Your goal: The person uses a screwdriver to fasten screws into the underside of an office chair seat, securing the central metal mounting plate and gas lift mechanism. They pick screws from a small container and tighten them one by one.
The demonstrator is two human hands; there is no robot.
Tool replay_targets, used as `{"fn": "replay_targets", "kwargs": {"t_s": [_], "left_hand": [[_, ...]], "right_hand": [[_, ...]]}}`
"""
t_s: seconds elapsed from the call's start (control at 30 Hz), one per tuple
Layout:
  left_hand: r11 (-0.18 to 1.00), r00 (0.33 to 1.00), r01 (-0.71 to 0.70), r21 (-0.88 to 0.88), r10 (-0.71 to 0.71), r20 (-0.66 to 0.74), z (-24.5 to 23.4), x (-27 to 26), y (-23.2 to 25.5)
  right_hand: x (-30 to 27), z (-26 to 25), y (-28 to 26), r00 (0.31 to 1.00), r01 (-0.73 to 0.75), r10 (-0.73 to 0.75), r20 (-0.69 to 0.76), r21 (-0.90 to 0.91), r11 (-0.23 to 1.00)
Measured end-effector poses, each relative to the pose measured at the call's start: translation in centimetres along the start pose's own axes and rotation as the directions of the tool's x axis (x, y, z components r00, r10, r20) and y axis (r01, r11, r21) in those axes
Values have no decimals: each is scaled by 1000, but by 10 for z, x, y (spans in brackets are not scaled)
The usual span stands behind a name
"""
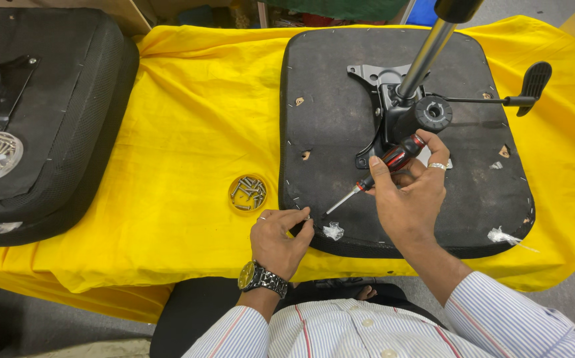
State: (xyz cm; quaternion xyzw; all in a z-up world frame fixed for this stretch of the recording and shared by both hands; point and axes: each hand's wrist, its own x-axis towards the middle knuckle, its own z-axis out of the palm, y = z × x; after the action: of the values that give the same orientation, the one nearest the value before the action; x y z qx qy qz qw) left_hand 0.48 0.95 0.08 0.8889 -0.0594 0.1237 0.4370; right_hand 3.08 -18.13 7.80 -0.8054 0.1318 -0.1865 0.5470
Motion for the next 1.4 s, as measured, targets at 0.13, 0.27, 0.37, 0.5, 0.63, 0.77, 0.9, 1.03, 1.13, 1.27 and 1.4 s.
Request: {"fn": "replay_targets", "kwargs": {"t_s": [0.13, 0.27, 0.37, 0.5, 0.63, 0.77, 0.9, 1.03, 1.13, 1.27, 1.4], "left_hand": [[978, 983, 177, -108, -181, -29, 7, -2, 4], [850, 878, 478, -221, -466, 105, 9, 3, 3], [802, 837, 546, -240, -515, 183, 6, 7, -3], [814, 846, 532, -235, -500, 186, 4, 6, -9], [807, 841, 541, -239, -510, 181, 7, 4, -11], [806, 852, 524, -275, -499, 160, 8, 3, -10], [822, 857, 515, -243, -490, 158, 7, 4, -12], [821, 864, 503, -268, -477, 160, 9, 3, -15], [823, 879, 477, -308, -452, 153, 12, 2, -19], [835, 884, 468, -290, -436, 170, 14, 2, -23], [847, 876, 477, -234, -438, 202, 11, 4, -24]], "right_hand": [[-1, 2, -3, 999, 39, -39, 5, 36, 999], [-1, 4, -10, 994, 109, -110, 19, 73, 991], [-3, 7, -17, 985, 160, -165, 49, 84, 984], [-12, 15, -23, 972, 218, -218, 83, 9, 976], [-15, 20, -22, 931, 330, -333, 147, 43, 943], [-18, 19, -19, 826, 516, -519, 220, 75, 853], [-17, 20, -21, 722, 629, -612, 324, 63, 775], [-15, 17, -25, 706, 610, -591, 390, 89, 787], [-18, 20, -27, 668, 668, -644, 374, 80, 740], [-26, 23, -31, 616, 727, -658, 434, 10, 687], [-29, 26, -37, 585, 741, -695, 418, 71, 667]]}}
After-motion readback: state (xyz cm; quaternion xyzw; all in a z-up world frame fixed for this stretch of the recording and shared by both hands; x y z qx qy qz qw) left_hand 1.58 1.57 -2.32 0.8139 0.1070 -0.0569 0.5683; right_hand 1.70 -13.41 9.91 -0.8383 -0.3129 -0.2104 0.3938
